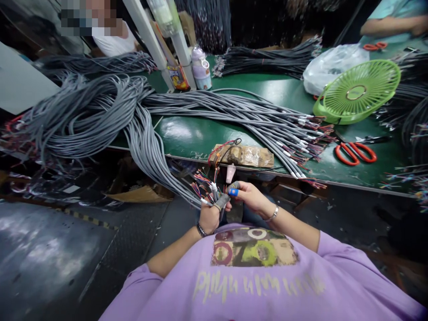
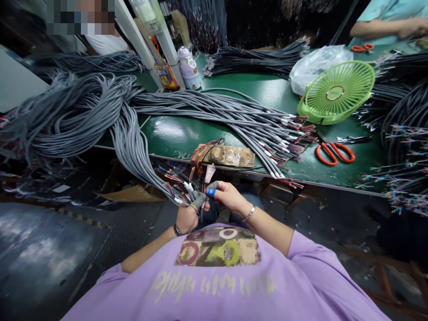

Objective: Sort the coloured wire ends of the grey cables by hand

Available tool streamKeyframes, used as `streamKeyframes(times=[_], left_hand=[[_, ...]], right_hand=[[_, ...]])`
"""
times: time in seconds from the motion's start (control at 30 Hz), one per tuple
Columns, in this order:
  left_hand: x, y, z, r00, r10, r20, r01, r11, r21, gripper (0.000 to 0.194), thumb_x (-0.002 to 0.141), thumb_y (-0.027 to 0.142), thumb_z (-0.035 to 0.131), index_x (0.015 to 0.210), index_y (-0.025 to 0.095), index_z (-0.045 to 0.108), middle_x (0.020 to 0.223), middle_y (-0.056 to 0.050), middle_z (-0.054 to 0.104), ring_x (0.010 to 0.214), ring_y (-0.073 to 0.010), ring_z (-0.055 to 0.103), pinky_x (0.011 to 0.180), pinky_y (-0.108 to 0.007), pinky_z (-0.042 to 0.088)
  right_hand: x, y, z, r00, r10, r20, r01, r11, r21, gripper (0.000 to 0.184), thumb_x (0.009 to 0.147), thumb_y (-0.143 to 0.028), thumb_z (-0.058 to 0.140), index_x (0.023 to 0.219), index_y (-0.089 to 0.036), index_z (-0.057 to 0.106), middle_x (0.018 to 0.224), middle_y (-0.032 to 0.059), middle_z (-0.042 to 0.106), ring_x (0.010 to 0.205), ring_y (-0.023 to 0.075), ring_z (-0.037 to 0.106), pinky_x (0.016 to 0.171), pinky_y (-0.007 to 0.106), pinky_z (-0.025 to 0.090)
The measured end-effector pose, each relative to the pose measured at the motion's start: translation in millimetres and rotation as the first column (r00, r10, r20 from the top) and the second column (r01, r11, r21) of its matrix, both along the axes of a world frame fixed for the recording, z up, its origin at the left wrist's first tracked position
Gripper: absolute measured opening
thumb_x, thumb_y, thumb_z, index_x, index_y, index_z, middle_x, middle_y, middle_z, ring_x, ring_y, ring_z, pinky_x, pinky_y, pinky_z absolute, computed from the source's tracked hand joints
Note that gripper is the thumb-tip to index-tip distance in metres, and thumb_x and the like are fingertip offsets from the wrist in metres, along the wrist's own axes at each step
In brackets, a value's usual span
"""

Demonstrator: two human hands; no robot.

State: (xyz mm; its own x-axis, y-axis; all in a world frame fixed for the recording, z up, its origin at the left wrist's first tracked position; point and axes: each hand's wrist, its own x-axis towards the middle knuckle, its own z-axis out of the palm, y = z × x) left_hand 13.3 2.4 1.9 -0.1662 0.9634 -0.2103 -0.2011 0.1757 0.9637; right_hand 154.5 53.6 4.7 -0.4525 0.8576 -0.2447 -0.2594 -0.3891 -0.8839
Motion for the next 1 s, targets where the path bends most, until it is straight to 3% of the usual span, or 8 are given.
streamKeyframes(times=[0.13,0.2,0.37,0.6,0.73,0.87,1.0], left_hand=[[-2.3,-0.7,3.1,0.973,-0.23,-0.015,0.229,0.973,-0.036,0.02,0.066,0.033,0.074,0.068,0.015,0.066,0.054,-0.002,0.065,0.05,-0.0148,0.062,0.049,-0.024,0.05],[-3.4,-0.5,4.6,0.961,-0.276,-0.007,0.276,0.961,-0.029,0.02,0.068,0.034,0.073,0.067,0.015,0.066,0.053,-0.002,0.064,0.049,-0.0143,0.061,0.049,-0.024,0.049],[-3.2,-0.9,3.1,0.986,-0.162,0.034,0.163,0.987,-0.001,0.022,0.068,0.036,0.073,0.07,0.015,0.066,0.053,-0.002,0.065,0.048,-0.0144,0.061,0.05,-0.026,0.051],[-2.4,0.0,-0.8,0.994,-0.048,0.094,0.05,0.999,-0.02,0.024,0.065,0.037,0.074,0.068,0.014,0.065,0.051,-0.002,0.063,0.05,-0.0156,0.062,0.048,-0.026,0.051],[-4.0,1.6,2.8,0.99,-0.068,0.124,0.069,0.998,-0.001,0.023,0.065,0.035,0.074,0.062,0.014,0.064,0.05,-0.001,0.062,0.046,-0.0134,0.059,0.048,-0.025,0.05],[-4.8,5.8,9.9,0.984,-0.105,0.146,0.106,0.994,0.003,0.022,0.067,0.033,0.073,0.061,0.014,0.066,0.048,-0.001,0.061,0.043,-0.0114,0.055,0.046,-0.024,0.047],[-5.2,12.0,13.2,0.975,-0.141,0.171,0.144,0.99,-0.001,0.019,0.068,0.03,0.072,0.061,0.013,0.067,0.048,-0.001,0.06,0.043,-0.0105,0.053,0.045,-0.023,0.045]], right_hand=[[1.3,-5.2,6.2,0.991,0.134,0.007,-0.134,0.987,0.085,0.03,0.069,-0.043,0.072,0.073,-0.015,0.062,0.056,-0.0019,0.06,0.049,0.0102,0.051,0.051,0.024,0.04],[1.9,-4.8,6.3,0.99,0.142,0.025,-0.144,0.986,0.087,0.031,0.069,-0.044,0.072,0.073,-0.015,0.062,0.056,-0.0019,0.06,0.048,0.0103,0.051,0.051,0.024,0.039],[1.8,-2.4,2.3,0.99,-0.009,0.139,-0.004,0.995,0.098,0.03,0.062,-0.041,0.077,0.068,-0.014,0.064,0.057,-0.0029,0.058,0.051,0.0072,0.044,0.049,0.021,0.033],[1.6,-7.3,-0.5,0.993,-0.067,0.093,0.063,0.997,0.051,0.03,0.059,-0.039,0.079,0.067,-0.015,0.063,0.056,-0.0037,0.054,0.052,0.0074,0.044,0.049,0.021,0.035],[3.5,-3.5,-5.8,0.998,-0.051,-0.039,0.048,0.996,-0.075,0.035,0.064,-0.047,0.076,0.065,-0.015,0.06,0.052,-0.0047,0.05,0.048,0.0061,0.041,0.048,0.02,0.036],[3.5,13.7,-7.3,0.989,-0.087,-0.122,0.052,0.961,-0.27,0.041,0.076,-0.055,0.061,0.075,-0.015,0.064,0.063,-0.0002,0.057,0.05,0.0072,0.046,0.048,0.021,0.041],[-3.8,31.4,-1.3,0.989,-0.037,-0.144,-0.005,0.959,-0.284,0.04,0.077,-0.055,0.061,0.079,-0.015,0.064,0.068,0.0015,0.059,0.053,0.008,0.048,0.048,0.02,0.042]])
